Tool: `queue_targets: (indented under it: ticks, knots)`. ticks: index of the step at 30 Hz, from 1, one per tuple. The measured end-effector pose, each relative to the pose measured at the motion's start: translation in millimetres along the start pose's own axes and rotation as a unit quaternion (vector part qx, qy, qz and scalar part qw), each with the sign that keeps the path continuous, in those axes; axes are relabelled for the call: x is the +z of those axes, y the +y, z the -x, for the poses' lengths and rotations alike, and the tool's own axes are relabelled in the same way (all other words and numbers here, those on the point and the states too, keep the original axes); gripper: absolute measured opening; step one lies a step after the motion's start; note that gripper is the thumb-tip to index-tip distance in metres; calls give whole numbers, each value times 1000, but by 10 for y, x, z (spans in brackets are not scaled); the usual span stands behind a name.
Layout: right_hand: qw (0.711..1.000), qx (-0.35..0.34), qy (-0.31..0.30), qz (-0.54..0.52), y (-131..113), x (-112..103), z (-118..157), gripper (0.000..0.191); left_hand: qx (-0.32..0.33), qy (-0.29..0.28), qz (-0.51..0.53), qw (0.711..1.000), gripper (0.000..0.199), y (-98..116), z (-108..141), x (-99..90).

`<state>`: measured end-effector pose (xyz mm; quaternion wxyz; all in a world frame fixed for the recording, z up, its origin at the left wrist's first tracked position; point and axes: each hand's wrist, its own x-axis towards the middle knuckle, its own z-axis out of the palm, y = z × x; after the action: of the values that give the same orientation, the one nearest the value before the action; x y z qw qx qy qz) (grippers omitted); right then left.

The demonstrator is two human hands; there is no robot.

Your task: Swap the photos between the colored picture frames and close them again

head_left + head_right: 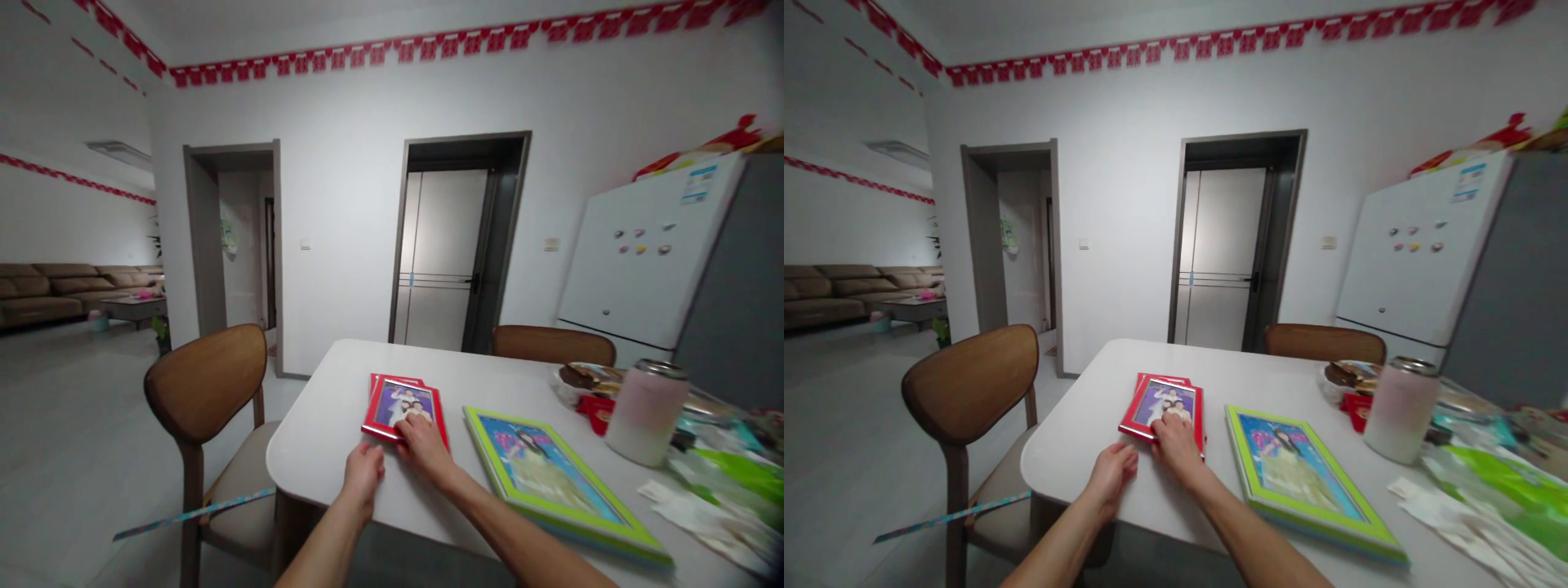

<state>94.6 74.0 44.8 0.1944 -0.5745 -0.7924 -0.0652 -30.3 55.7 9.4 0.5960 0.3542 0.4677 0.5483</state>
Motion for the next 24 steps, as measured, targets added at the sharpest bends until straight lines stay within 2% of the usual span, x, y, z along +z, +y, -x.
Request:
queue_targets:
  ticks: [4, 7, 9, 10, 11, 12, 13, 14, 15, 16, 17, 18, 19, 20, 22, 24]
  knots:
    - [998, -27, 11, -46, -192, -164, 262, 17, 62, -19, 48, 997, 41, 55, 193, 54]
    - [981, -28, 46, -184, -329, -312, 454, 17, 139, -12, 46, 989, 40, 156, 437, 116]
    - [949, -5, 68, -307, -418, -443, 582, 18, 182, -4, 34, 983, 38, 244, 640, 147]
    - [922, 13, 70, -381, -459, -520, 649, 21, 208, -6, 14, 978, 37, 288, 748, 153]
    - [883, 34, 69, -464, -494, -601, 720, 26, 239, -17, -23, 971, 36, 324, 854, 151]
    - [831, 59, 67, -550, -520, -681, 795, 32, 281, -33, -77, 956, 36, 349, 954, 141]
    - [768, 85, 66, -631, -535, -755, 873, 37, 336, -54, -146, 929, 37, 358, 1042, 124]
    - [703, 111, 65, -699, -536, -816, 954, 43, 398, -78, -223, 887, 38, 349, 1115, 103]
    - [646, 140, 66, -748, -521, -859, 1032, 48, 460, -100, -297, 831, 40, 318, 1169, 81]
    - [604, 172, 71, -775, -489, -879, 1106, 53, 516, -118, -356, 770, 41, 266, 1202, 62]
    - [582, 206, 73, -783, -442, -874, 1172, 58, 568, -128, -400, 708, 41, 194, 1217, 48]
    - [584, 237, 70, -773, -382, -847, 1226, 64, 612, -125, -429, 652, 39, 107, 1215, 43]
    - [602, 261, 66, -751, -313, -800, 1268, 68, 646, -112, -446, 609, 35, 9, 1201, 46]
    - [632, 276, 58, -722, -237, -737, 1296, 71, 673, -89, -455, 577, 30, -95, 1179, 57]
    - [711, 265, 25, -651, -85, -591, 1315, 69, 703, -42, -463, 538, 24, -296, 1122, 89]
    - [794, 228, -10, -564, 45, -452, 1302, 63, 709, -23, -476, 521, 24, -461, 1067, 115]
